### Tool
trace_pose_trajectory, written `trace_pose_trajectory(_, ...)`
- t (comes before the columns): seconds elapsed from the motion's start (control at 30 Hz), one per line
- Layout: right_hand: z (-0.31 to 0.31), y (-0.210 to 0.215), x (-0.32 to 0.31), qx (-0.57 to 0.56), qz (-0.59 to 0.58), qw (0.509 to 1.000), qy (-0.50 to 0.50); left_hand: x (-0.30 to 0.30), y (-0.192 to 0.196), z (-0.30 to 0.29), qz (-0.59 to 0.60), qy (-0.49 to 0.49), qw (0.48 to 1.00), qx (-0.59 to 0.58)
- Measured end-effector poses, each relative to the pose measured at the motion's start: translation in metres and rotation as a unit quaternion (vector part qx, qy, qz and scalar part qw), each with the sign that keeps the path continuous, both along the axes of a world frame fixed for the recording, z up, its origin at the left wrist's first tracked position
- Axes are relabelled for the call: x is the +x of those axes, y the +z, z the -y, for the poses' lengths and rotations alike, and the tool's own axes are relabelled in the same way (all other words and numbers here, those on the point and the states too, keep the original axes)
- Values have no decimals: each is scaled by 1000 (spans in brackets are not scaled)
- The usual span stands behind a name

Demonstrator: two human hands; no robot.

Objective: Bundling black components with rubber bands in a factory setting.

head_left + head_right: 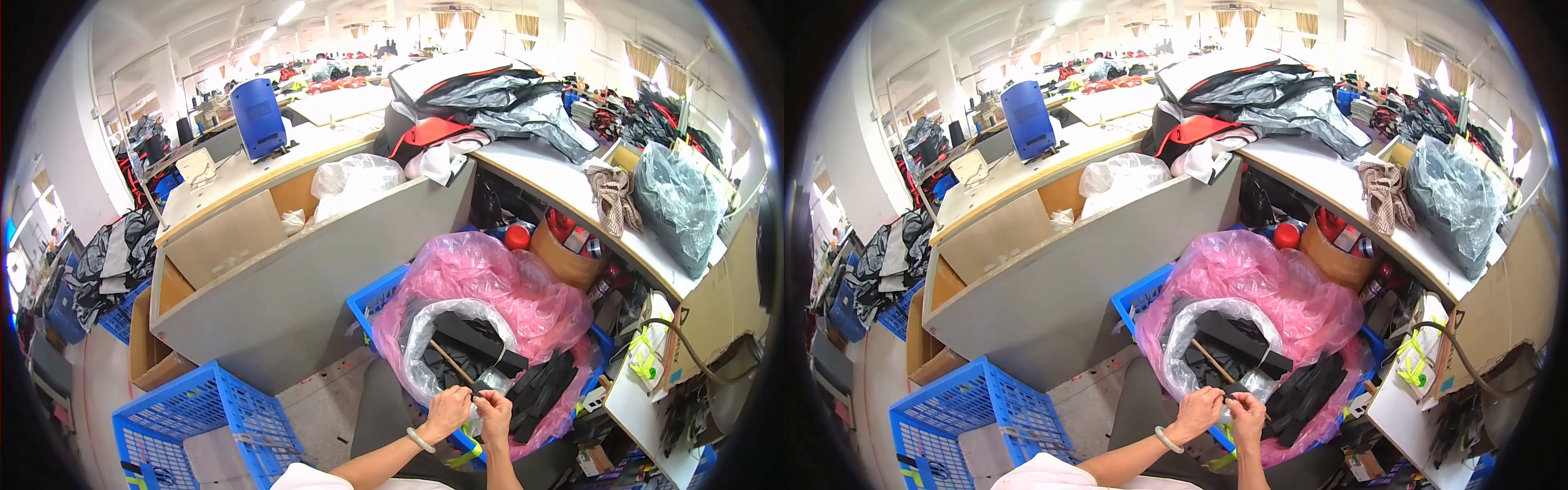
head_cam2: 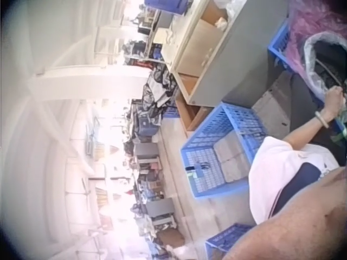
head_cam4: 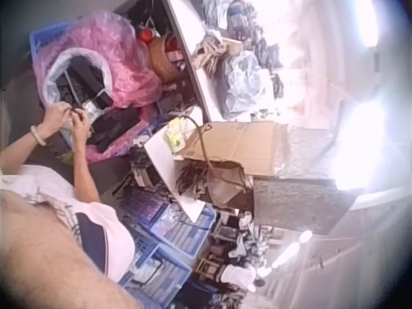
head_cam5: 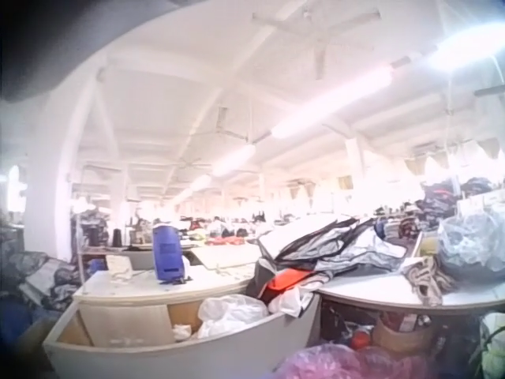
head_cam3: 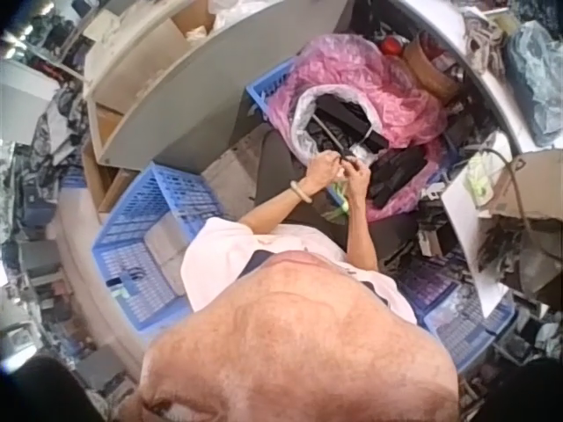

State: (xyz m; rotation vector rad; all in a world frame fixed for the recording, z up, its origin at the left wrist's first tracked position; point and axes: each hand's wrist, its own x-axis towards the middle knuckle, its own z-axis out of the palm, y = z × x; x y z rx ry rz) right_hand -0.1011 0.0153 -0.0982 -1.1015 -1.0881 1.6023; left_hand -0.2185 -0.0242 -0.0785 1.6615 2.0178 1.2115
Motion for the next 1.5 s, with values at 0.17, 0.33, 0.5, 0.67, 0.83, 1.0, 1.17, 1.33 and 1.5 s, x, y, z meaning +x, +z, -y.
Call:
trace_pose_trajectory(0.17, 4, -14, -5, -143, -190, 969, 69, -16, -5, 4, 25, -13, 1000, -7)
trace_pose_trajectory(0.33, 1, 1, -11, -342, -195, 919, 21, -34, 9, -1, 339, -120, 906, -224)
trace_pose_trajectory(0.5, -18, -3, -22, -123, 7, 992, 39, -9, -10, 0, 426, -8, 894, -140)
trace_pose_trajectory(0.67, -9, 16, -20, -26, -20, 996, 84, -8, -20, -13, 295, 133, 946, -7)
trace_pose_trajectory(0.83, -6, 25, -25, 218, 198, 954, -49, 15, -12, -18, 304, 85, 940, 125)
trace_pose_trajectory(1.0, -1, 16, -26, 270, 205, 928, -157, 22, -28, -19, 327, 71, 935, 112)
trace_pose_trajectory(1.17, -8, 29, -23, -80, -261, 950, -148, -4, -32, -18, 767, -26, 637, -69)
trace_pose_trajectory(1.33, -15, 15, -3, -198, -474, 858, -2, 1, 4, -14, 747, -96, 657, -18)
trace_pose_trajectory(1.5, -11, 47, -2, -9, -126, 992, -4, 9, 8, -8, 610, 14, 792, -19)
